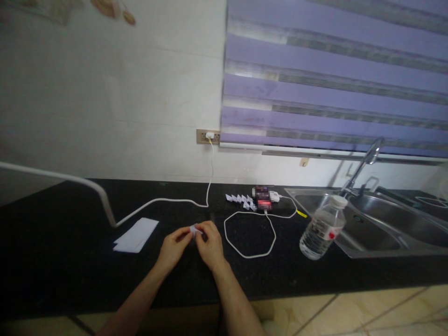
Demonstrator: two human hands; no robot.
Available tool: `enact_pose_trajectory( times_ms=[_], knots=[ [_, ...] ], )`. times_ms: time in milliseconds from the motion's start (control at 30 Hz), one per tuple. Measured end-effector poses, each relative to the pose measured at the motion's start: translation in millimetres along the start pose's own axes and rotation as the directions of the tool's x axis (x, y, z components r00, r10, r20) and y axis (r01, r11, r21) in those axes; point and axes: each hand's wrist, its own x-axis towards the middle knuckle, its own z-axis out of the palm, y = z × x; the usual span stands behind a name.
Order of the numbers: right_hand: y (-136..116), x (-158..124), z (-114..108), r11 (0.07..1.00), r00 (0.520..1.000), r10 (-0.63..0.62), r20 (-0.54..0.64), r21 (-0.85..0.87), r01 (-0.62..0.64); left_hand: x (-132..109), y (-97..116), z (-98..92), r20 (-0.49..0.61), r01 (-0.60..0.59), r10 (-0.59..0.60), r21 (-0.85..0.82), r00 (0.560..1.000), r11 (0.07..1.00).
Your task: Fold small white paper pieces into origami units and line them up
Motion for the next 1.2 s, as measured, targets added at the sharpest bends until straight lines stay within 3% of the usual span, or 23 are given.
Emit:
enact_pose_trajectory(
  times_ms=[367,667,867,1200],
  knots=[
    [-4.3,-1.3,-2.1,0.983,0.997,-0.071,0.043,-0.169,0.077,-1.7,7.4,-4.2,0.023,0.041,-0.043,0.079,0.999,0.996],
    [-4.4,-1.5,-0.8,0.963,0.992,-0.116,0.057,-0.24,0.126,0.9,-1.6,-4.6,0.004,0.043,-0.044,0.125,0.999,0.991],
    [-5.9,-2.2,-2.5,0.948,0.983,-0.159,0.095,-0.264,0.179,0.0,-1.7,-4.9,0.021,0.022,-0.024,0.1,0.999,0.995],
    [-5.2,-1.9,-1.1,0.943,0.99,-0.13,0.057,-0.3,0.141,-1.7,-2.1,-2.3,0.009,-0.075,0.075,0.166,0.997,0.983]
  ],
)
